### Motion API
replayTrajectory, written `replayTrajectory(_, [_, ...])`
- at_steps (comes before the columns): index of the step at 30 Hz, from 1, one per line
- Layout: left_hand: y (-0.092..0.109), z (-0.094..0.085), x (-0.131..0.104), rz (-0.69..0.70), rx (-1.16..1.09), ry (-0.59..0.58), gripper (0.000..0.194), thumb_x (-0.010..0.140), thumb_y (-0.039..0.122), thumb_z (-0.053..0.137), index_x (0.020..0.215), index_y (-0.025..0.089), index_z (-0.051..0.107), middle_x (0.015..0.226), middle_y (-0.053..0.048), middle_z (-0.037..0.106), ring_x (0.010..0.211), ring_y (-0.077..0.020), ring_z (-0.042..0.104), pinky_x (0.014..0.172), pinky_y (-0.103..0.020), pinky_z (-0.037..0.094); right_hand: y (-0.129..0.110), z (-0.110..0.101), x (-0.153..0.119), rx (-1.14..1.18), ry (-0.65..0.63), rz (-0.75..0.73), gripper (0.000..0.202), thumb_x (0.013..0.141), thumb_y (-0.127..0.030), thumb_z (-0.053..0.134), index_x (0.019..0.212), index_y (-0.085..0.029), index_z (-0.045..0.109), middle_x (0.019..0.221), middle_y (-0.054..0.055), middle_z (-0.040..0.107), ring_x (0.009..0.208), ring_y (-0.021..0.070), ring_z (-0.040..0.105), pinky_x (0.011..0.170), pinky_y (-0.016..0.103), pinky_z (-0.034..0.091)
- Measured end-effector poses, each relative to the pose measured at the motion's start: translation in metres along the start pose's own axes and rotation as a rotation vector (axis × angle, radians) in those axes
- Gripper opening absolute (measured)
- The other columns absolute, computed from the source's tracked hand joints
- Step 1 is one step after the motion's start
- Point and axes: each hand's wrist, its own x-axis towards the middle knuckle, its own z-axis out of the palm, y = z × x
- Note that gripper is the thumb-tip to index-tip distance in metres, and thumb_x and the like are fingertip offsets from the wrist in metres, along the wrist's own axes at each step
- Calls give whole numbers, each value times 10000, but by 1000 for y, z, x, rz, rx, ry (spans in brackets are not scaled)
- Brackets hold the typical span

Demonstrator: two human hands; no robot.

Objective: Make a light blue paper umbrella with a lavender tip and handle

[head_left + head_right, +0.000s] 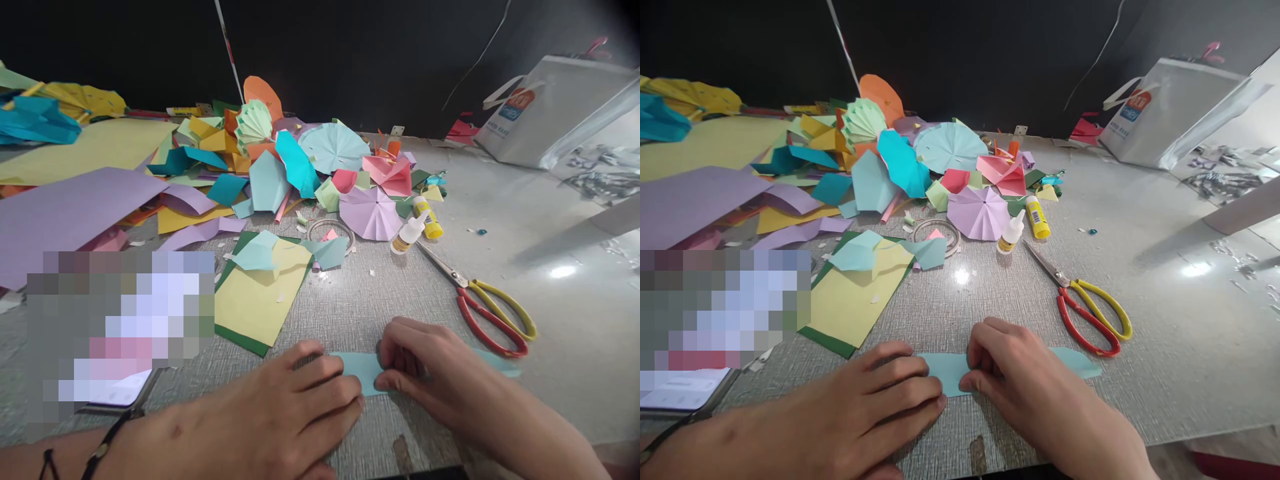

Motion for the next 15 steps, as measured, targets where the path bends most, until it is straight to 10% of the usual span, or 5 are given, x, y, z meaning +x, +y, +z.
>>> replayTrajectory(8, [0,0,-2,-38,-141,153,158,1024,179,546,1065,125,689,1069,-83,742,1028,-228,630,1036,-409,474,1,-1,-1,28,-7,-18,142,967,-219,702,889,-220,583,850,-28,624,717,130,541,641,267,397])
replayTrajectory(15, [0,6,-5,50,-3,193,217,1036,221,571,1169,120,709,1262,-96,745,1092,-246,655,1028,-439,486,4,0,0,33,-9,-40,137,981,-254,691,894,-221,590,843,-29,624,700,125,537,621,269,393])
